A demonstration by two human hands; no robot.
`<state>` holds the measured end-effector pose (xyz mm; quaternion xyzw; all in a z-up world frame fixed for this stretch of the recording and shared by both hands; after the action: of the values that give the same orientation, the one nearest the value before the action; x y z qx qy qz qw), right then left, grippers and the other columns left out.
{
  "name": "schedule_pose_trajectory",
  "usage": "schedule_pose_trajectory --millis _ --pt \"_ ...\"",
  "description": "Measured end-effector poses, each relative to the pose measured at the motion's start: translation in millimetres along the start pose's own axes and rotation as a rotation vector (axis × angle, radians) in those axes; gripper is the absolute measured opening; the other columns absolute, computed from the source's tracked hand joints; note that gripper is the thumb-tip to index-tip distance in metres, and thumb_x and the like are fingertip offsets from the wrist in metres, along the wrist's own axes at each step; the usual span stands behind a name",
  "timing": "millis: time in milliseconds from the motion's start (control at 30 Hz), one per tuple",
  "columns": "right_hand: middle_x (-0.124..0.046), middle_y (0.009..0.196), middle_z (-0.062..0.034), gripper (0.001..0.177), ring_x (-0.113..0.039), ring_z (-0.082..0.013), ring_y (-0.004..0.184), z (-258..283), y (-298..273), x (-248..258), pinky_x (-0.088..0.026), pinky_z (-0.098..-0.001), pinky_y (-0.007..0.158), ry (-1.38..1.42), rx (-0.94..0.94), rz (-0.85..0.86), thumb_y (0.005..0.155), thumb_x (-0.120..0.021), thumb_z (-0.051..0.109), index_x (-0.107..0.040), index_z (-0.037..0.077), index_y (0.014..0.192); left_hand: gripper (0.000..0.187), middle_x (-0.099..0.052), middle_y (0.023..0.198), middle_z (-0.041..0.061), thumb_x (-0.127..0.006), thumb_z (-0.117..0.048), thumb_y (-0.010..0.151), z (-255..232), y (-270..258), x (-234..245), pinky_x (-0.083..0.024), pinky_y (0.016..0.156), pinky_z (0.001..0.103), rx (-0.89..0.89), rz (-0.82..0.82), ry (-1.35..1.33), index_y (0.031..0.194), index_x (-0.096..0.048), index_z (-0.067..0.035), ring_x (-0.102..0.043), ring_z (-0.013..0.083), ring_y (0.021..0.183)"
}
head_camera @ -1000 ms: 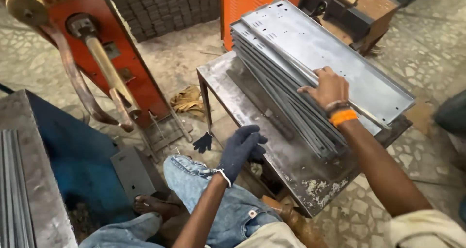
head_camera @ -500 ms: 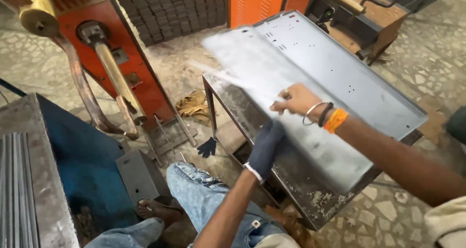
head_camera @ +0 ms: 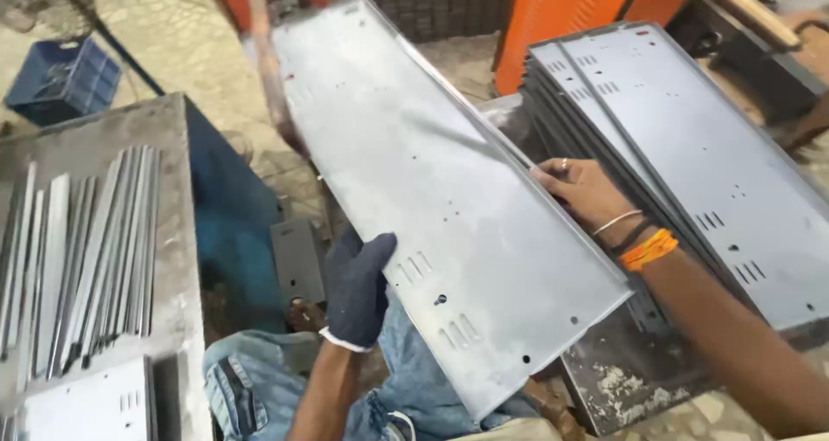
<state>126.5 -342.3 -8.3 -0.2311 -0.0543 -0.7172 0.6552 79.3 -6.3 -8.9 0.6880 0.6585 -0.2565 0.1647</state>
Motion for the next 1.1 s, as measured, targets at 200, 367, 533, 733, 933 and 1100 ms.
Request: schedule_pose_trajectory --millis 200,367,533,733,933,1100 --pt "-0.055 0.061 0.0084 0.026 -0.041 -0.0025 0.046 10.7 -1.4 -49.8 -0.027 -0.0216 0.041 0.287 -0.088 0.055 0.092 -0.075 0.028 -0.073 0.005 0.104 0.05 -0.072 0.115 0.019 -0.067 -0.008 0.085 -14.4 -36.9 31.0 -0.056 0.087 0.038 -0.146 -0.071 0.065 0.131 -0.061 0.01 -0.07 0.0254 0.098" --pt "-0.051 0.056 0.0034 0.031 -0.036 -0.0074 0.046 40.1 30.6 -50.6 -0.027 -0.0264 0.043 -0.108 -0.002 0.054 0.098 -0.069 0.037 -0.08 0.007 0.098 0.046 -0.072 0.115 0.015 -0.07 -0.007 0.087 7.6 -46.0 53.6 -0.056 0.085 0.038 -0.25 -0.347 -0.001 0.129 -0.062 0.008 -0.069 0.0237 0.098" --pt "-0.073 0.084 0.0009 0.025 -0.067 -0.009 0.071 108.0 39.7 -13.8 -0.052 -0.0241 0.064 -0.313 0.777 -0.031 0.108 -0.068 0.031 -0.074 0.007 0.103 0.046 -0.065 0.126 0.005 -0.067 -0.01 0.094 68.2 -20.7 65.2 -0.053 0.092 0.034 -0.272 -0.312 -0.099 0.136 -0.052 -0.004 -0.064 0.0164 0.108" --pt "-0.071 0.087 -0.0032 0.023 -0.065 -0.0172 0.066 139.6 56.0 -69.8 -0.051 -0.0315 0.059 -0.724 0.905 -0.011 0.092 -0.078 0.032 -0.078 0.011 0.099 0.046 -0.065 0.129 0.016 -0.062 -0.03 0.106 19.2 -15.1 123.8 -0.054 0.1 0.039 -0.345 -0.253 -0.243 0.138 -0.059 0.003 -0.065 0.0262 0.113" --pt "-0.066 0.09 -0.0086 0.027 -0.061 -0.0251 0.083 221.9 50.5 -188.7 -0.05 -0.0389 0.069 -0.642 1.432 -0.076 0.082 -0.082 0.037 -0.073 0.012 0.08 0.039 -0.064 0.135 0.014 -0.06 -0.014 0.102 6.5 -30.3 127.1 -0.056 0.102 0.037 -0.521 -0.319 0.371 0.137 -0.061 0.004 -0.063 0.0213 0.122" --pt "-0.066 0.093 -0.0145 0.051 -0.064 -0.0294 0.084 234.1 76.5 -216.5 -0.05 -0.0447 0.069 -0.713 1.529 -0.268 0.077 -0.08 0.045 -0.071 -0.001 0.098 0.034 -0.064 0.132 0.017 -0.061 -0.007 0.101 -39.6 -37.6 120.8 -0.055 0.101 0.038 -0.571 -0.323 0.405 0.133 -0.063 0.007 -0.063 0.0242 0.118"
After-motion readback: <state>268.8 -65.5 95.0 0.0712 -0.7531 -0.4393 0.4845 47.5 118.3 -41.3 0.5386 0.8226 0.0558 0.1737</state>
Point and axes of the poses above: each hand's wrist, its own y-axis towards the middle knuckle, its own x-axis out of the back of the hand, z = x × y, the point moved 8 cm from there along y, towards the middle knuckle
